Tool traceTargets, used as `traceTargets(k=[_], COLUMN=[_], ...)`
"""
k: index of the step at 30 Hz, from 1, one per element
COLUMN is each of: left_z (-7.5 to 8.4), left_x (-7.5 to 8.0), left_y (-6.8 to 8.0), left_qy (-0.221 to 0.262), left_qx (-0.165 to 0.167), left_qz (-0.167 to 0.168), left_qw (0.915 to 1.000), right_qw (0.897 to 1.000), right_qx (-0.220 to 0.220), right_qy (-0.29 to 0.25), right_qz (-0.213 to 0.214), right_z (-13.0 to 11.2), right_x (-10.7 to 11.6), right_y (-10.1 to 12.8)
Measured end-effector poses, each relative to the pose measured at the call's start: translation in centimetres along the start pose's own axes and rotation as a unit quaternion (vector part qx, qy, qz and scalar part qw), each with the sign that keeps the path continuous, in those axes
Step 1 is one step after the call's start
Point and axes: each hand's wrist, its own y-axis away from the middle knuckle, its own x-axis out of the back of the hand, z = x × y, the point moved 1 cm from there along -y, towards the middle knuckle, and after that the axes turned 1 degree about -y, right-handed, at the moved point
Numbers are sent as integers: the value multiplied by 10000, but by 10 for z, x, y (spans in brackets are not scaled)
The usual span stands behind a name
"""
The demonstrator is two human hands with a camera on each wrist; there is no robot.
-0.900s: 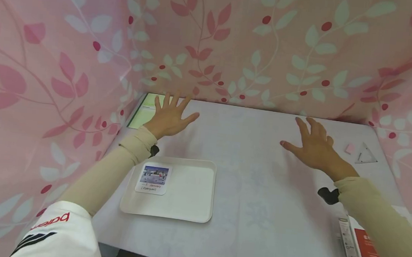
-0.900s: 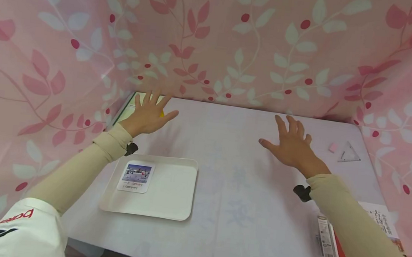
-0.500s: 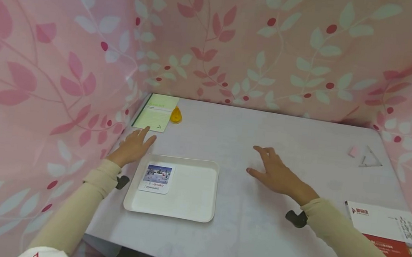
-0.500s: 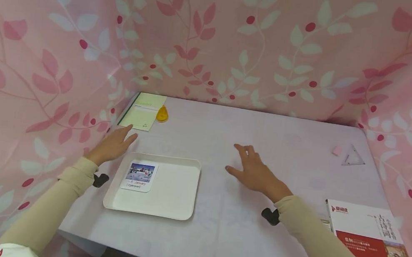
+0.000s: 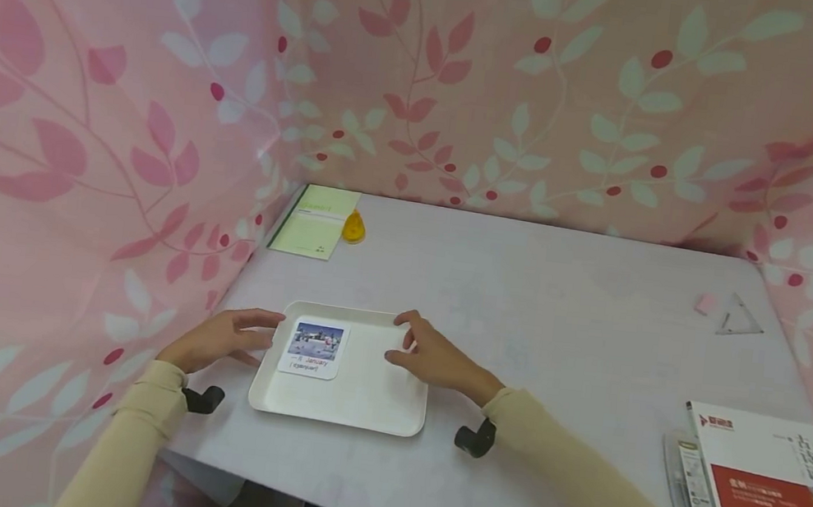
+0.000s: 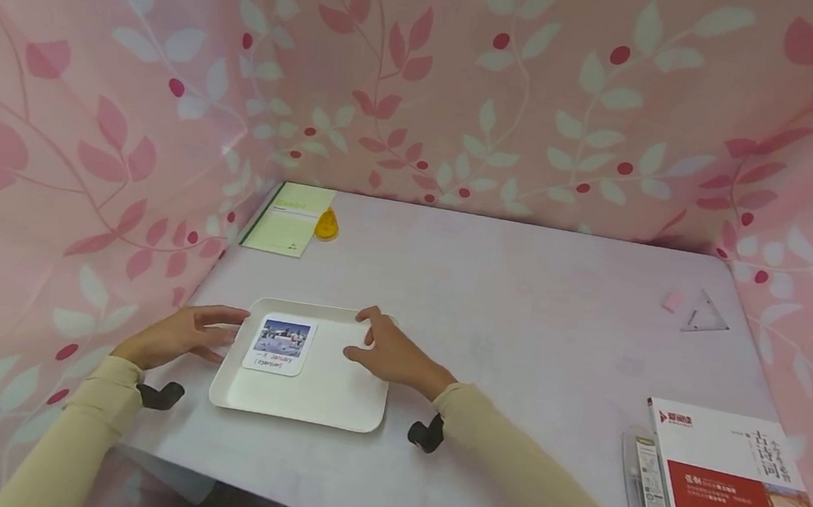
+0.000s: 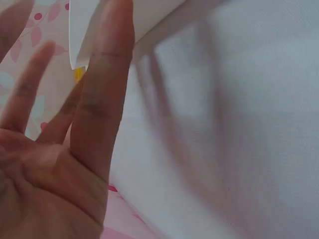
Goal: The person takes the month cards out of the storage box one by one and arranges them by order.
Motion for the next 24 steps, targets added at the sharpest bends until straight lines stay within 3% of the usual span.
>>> traceTargets(k=[4, 10, 15, 24], left_z=[-5, -11, -17, -20], left_x=[1, 2, 0, 0], left_y=[-4, -5, -5, -8], left_qy=[184, -256, -417, -176], left_qx=[-129, -94, 42, 37], left_qz=[-214, -153, 71, -32], left_qw=[9995, 9995, 9991, 9998], right_qw=[9983, 9952, 9985, 9945], right_qx=[-285, -674, -530, -662], right_qy=[-412, -661, -90, 658], right_qz=[-293, -258, 101, 480], right_z=[-5, -5, -16, -25], right_x=[-22, -51, -74, -94], right_y=[-19, -44, -62, -84])
